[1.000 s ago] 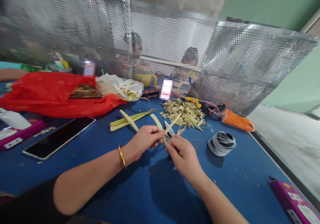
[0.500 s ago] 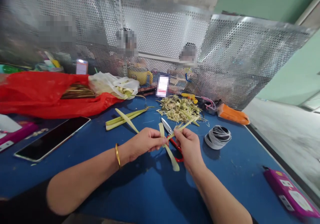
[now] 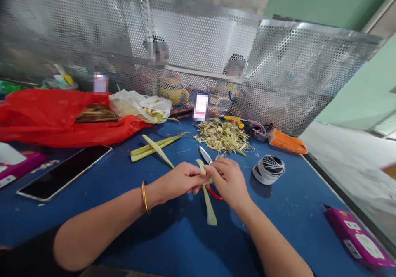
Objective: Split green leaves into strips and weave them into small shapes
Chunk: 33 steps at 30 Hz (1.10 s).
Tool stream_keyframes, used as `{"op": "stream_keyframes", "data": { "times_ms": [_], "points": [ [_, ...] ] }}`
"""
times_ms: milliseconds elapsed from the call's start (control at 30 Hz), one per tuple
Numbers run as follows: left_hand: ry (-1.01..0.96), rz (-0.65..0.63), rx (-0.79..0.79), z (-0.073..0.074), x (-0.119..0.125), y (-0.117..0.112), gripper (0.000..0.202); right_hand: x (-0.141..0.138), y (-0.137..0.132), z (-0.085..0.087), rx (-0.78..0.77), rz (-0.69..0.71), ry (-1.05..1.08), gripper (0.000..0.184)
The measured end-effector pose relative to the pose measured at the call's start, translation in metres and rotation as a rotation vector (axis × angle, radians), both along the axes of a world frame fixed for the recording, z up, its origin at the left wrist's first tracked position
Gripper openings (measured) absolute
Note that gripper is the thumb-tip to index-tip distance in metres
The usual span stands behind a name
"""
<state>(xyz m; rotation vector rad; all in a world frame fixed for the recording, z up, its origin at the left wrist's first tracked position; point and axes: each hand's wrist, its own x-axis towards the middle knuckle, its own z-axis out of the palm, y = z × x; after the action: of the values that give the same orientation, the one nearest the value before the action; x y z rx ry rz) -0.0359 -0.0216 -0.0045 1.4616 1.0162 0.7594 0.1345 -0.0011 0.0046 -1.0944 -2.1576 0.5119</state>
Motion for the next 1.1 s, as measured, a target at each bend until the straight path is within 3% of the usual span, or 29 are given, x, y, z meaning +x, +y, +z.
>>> {"op": "stream_keyframes", "data": {
  "times_ms": [67, 200, 333, 500, 700, 867, 967, 1100],
  "points": [
    [0.045, -0.012, 0.03, -0.004, 0.0, 0.0, 0.038, -0.004, -0.001, -0.004, -0.229, 0.044, 0.063, 0.04],
    [0.071, -0.032, 0.025, -0.007, 0.001, -0.002, 0.034, -0.009, -0.006, -0.008, -0.54, -0.048, 0.357, 0.03],
    [0.061, -0.039, -0.028, -0.006, 0.005, -0.004, 0.028, -0.013, -0.01, -0.011, -0.712, -0.06, 0.541, 0.031],
    [0.019, -0.052, -0.052, -0.005, 0.006, -0.005, 0.023, -0.017, -0.012, -0.016, -0.592, -0.115, 0.62, 0.03],
    [-0.01, -0.121, -0.098, -0.003, 0.008, -0.006, 0.019, -0.02, -0.015, -0.022, -0.42, -0.183, 0.513, 0.027],
    [-0.031, 0.004, -0.165, -0.006, 0.01, -0.005, 0.021, -0.008, -0.003, -0.013, -0.191, -0.042, 0.224, 0.032],
    [-0.093, 0.09, -0.205, -0.006, 0.004, 0.0, 0.029, 0.003, 0.005, -0.007, -0.073, 0.035, -0.003, 0.025],
    [-0.129, 0.133, -0.196, -0.005, -0.001, 0.004, 0.033, 0.01, 0.008, -0.003, 0.033, 0.024, -0.115, 0.023]
  ]
}}
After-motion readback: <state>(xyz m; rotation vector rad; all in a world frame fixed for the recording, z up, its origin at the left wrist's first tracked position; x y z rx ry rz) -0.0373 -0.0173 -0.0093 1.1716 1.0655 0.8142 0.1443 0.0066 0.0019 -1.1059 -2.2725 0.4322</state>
